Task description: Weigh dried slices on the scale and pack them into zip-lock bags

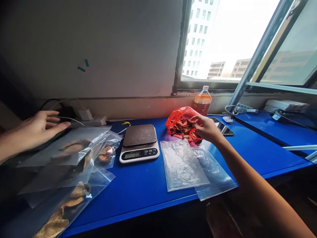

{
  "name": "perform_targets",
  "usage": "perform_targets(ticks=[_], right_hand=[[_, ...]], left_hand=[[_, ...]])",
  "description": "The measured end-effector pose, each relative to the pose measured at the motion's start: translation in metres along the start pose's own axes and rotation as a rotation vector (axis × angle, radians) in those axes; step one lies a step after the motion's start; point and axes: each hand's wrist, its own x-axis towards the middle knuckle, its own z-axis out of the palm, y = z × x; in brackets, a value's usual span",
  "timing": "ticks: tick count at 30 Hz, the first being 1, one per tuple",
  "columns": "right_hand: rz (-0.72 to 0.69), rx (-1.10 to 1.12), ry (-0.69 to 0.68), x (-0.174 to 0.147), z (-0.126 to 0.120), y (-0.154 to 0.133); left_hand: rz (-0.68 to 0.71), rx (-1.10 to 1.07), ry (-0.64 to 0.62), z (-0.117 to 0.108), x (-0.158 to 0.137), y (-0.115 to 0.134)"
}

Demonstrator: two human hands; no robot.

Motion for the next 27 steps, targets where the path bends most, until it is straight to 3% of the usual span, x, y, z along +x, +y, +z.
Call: perform_targets(ticks=[2, 4, 6, 8, 11, 14, 18, 20, 22, 25, 27], right_hand=[[-0.011, -0.044, -0.014, 0.01, 0.007, 0.013], [-0.043, -0.125, 0.0, 0.022, 0.011, 0.021], [-0.076, -0.251, 0.013, 0.037, 0.014, 0.024], [-0.082, -0.385, -0.034, 0.053, 0.017, 0.024], [-0.032, -0.53, -0.169, 0.069, 0.027, 0.023], [0.025, -0.587, -0.205, 0.074, 0.037, 0.023], [0.052, -0.595, -0.17, 0.07, 0.036, 0.019], [0.035, -0.536, -0.132, 0.062, 0.026, 0.01], [-0.04, -0.316, -0.163, 0.05, 0.011, -0.003], [-0.219, 0.162, -0.455, 0.032, -0.011, -0.029], [-0.291, 0.314, -0.588, 0.024, -0.018, -0.047]], left_hand=[[-0.043, 0.094, 0.105, 0.001, -0.011, 0.005], [0.058, 0.117, 0.146, 0.003, -0.026, 0.014], [0.178, 0.125, 0.029, 0.009, -0.04, 0.027], [0.255, 0.113, -0.193, 0.019, -0.05, 0.042], [0.258, 0.148, -0.422, 0.036, -0.056, 0.06], [0.245, 0.205, -0.45, 0.044, -0.053, 0.064], [0.245, 0.186, -0.43, 0.037, -0.051, 0.057], [0.236, 0.18, -0.412, 0.029, -0.051, 0.057], [0.228, 0.188, -0.384, 0.023, -0.05, 0.062], [0.235, 0.205, -0.351, 0.02, -0.045, 0.079], [0.271, 0.181, -0.318, 0.024, -0.044, 0.09]])
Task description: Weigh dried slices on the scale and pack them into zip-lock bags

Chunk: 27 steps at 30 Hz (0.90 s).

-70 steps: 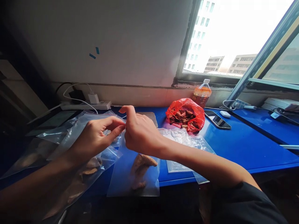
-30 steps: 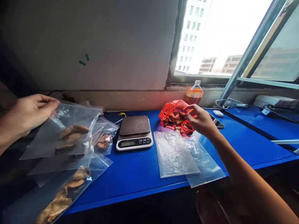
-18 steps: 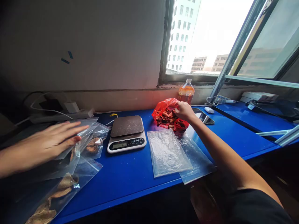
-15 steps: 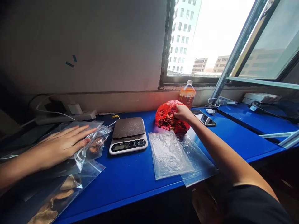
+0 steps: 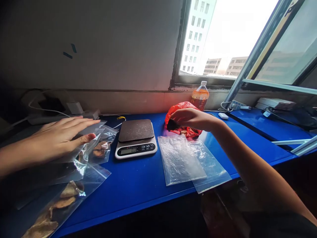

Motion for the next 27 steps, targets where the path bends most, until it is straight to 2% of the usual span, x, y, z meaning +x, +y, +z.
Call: perform_targets(ticks=[3, 6, 10, 11, 13, 15, 17, 20, 22, 25, 27], right_hand=[[-0.033, 0.086, -0.076, 0.01, 0.013, -0.018], [-0.052, 0.084, -0.1, 0.034, 0.039, -0.023], [-0.168, -0.175, 0.145, 0.072, 0.087, -0.024], [-0.201, -0.257, 0.161, 0.08, 0.099, -0.026], [-0.249, -0.38, 0.098, 0.09, 0.117, -0.03], [-0.284, -0.435, 0.034, 0.09, 0.123, -0.036], [-0.319, -0.436, 0.095, 0.079, 0.115, -0.039], [-0.307, -0.437, 0.298, 0.048, 0.081, -0.029], [-0.196, -0.498, 0.343, 0.024, 0.054, -0.011], [0.105, -0.615, 0.259, -0.004, 0.023, 0.024], [0.235, -0.679, 0.219, -0.01, 0.014, 0.045]], left_hand=[[0.067, -0.043, 0.008, 0.007, 0.0, 0.005], [0.108, -0.07, 0.014, 0.013, -0.008, -0.005], [0.108, -0.114, 0.116, 0.012, -0.016, -0.015], [0.112, -0.127, 0.117, 0.011, -0.017, -0.015], [0.123, -0.14, 0.089, 0.009, -0.016, -0.011], [0.142, -0.135, 0.047, 0.008, -0.016, -0.006], [0.165, -0.129, 0.031, 0.008, -0.017, -0.002], [0.182, -0.138, 0.042, 0.009, -0.018, -0.002], [0.179, -0.14, 0.034, 0.011, -0.017, -0.003], [0.159, -0.126, -0.011, 0.014, -0.015, -0.004], [0.156, -0.127, -0.023, 0.016, -0.013, -0.004]])
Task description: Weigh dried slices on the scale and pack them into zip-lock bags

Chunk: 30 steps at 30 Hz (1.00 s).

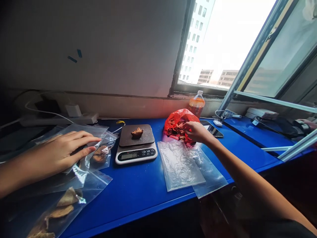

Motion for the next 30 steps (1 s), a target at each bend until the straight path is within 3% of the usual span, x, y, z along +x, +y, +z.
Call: perform_targets(ticks=[3, 5, 11, 18, 25, 30], right_hand=[[-0.022, -0.078, 0.004, 0.013, 0.018, 0.01], [-0.086, -0.107, 0.012, 0.026, 0.031, 0.005], [-0.164, -0.083, -0.135, 0.047, 0.052, -0.019], [-0.121, -0.054, -0.037, 0.041, 0.042, -0.016], [-0.035, -0.081, 0.138, 0.045, 0.033, 0.007], [-0.109, -0.106, 0.225, 0.037, 0.028, 0.007]], left_hand=[[0.005, -0.03, 0.008, 0.002, 0.001, -0.001], [-0.003, -0.056, 0.007, 0.002, 0.0, -0.002], [-0.03, -0.092, -0.013, -0.001, -0.002, 0.0], [-0.048, -0.106, -0.031, -0.001, -0.002, -0.003], [-0.011, -0.088, -0.034, 0.0, -0.001, -0.005], [-0.027, -0.096, -0.005, 0.007, 0.001, -0.012]])
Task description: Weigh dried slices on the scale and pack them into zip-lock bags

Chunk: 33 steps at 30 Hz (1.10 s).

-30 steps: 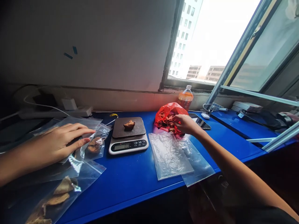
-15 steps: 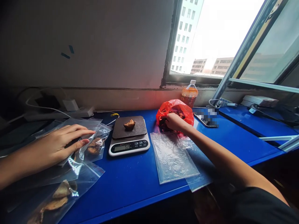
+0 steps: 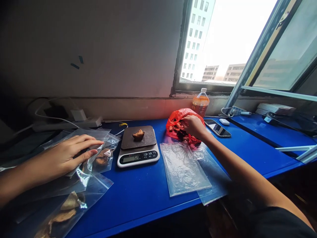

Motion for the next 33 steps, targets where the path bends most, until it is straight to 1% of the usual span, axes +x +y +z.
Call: perform_targets(ticks=[2, 4, 6, 8, 10, 11, 13, 15, 16, 17, 19, 21, 22, 23, 25, 27, 29, 31, 33], right_hand=[[-0.113, 0.048, 0.012, -0.009, -0.01, -0.017], [-0.222, 0.104, 0.008, -0.02, -0.022, -0.042], [-0.267, 0.106, 0.034, -0.028, -0.034, -0.07], [-0.288, 0.069, 0.067, -0.03, -0.04, -0.095], [-0.265, -0.013, 0.069, -0.026, -0.037, -0.115], [-0.247, -0.055, 0.047, -0.022, -0.032, -0.123], [-0.235, -0.089, -0.048, -0.013, -0.021, -0.133], [-0.279, -0.01, -0.148, -0.006, -0.012, -0.138], [-0.309, 0.057, -0.161, -0.004, -0.01, -0.138], [-0.332, 0.122, -0.141, -0.003, -0.01, -0.136], [-0.332, 0.208, -0.013, -0.004, -0.014, -0.125], [-0.29, 0.215, 0.108, -0.007, -0.022, -0.105], [-0.269, 0.197, 0.13, -0.009, -0.026, -0.093], [-0.252, 0.167, 0.118, -0.01, -0.028, -0.08], [-0.221, 0.081, 0.023, -0.012, -0.028, -0.052], [-0.174, -0.001, -0.09, -0.011, -0.022, -0.025], [-0.091, -0.024, -0.133, -0.007, -0.013, -0.003], [0.012, 0.047, -0.126, 0.001, -0.006, 0.012], [0.107, 0.237, -0.113, 0.011, -0.003, 0.017]], left_hand=[[0.01, 0.009, -0.008, 0.0, 0.0, 0.001], [0.015, 0.022, -0.025, -0.002, 0.0, 0.004], [0.011, 0.029, -0.039, -0.004, 0.0, 0.007], [0.013, 0.025, -0.043, -0.004, 0.0, 0.008], [0.019, 0.015, -0.034, -0.004, -0.001, 0.005], [0.022, 0.009, -0.03, -0.003, -0.001, 0.003], [0.03, 0.003, -0.027, -0.001, -0.002, -0.001], [0.033, 0.005, -0.028, -0.001, -0.002, -0.003], [0.036, 0.008, -0.03, -0.001, -0.003, -0.003], [0.039, 0.011, -0.03, -0.001, -0.003, -0.003], [0.044, 0.018, -0.029, -0.001, -0.003, -0.001], [0.049, 0.027, -0.028, -0.002, -0.003, 0.002], [0.048, 0.033, -0.031, -0.003, -0.002, 0.003], [0.044, 0.039, -0.035, -0.003, -0.002, 0.003], [0.032, 0.041, -0.046, -0.003, -0.002, 0.003], [0.018, 0.033, -0.048, -0.002, -0.002, 0.001], [0.011, 0.023, -0.038, -0.001, -0.001, -0.001], [0.015, 0.015, -0.024, 0.001, -0.001, -0.003], [0.017, 0.004, -0.013, 0.002, -0.001, -0.004]])
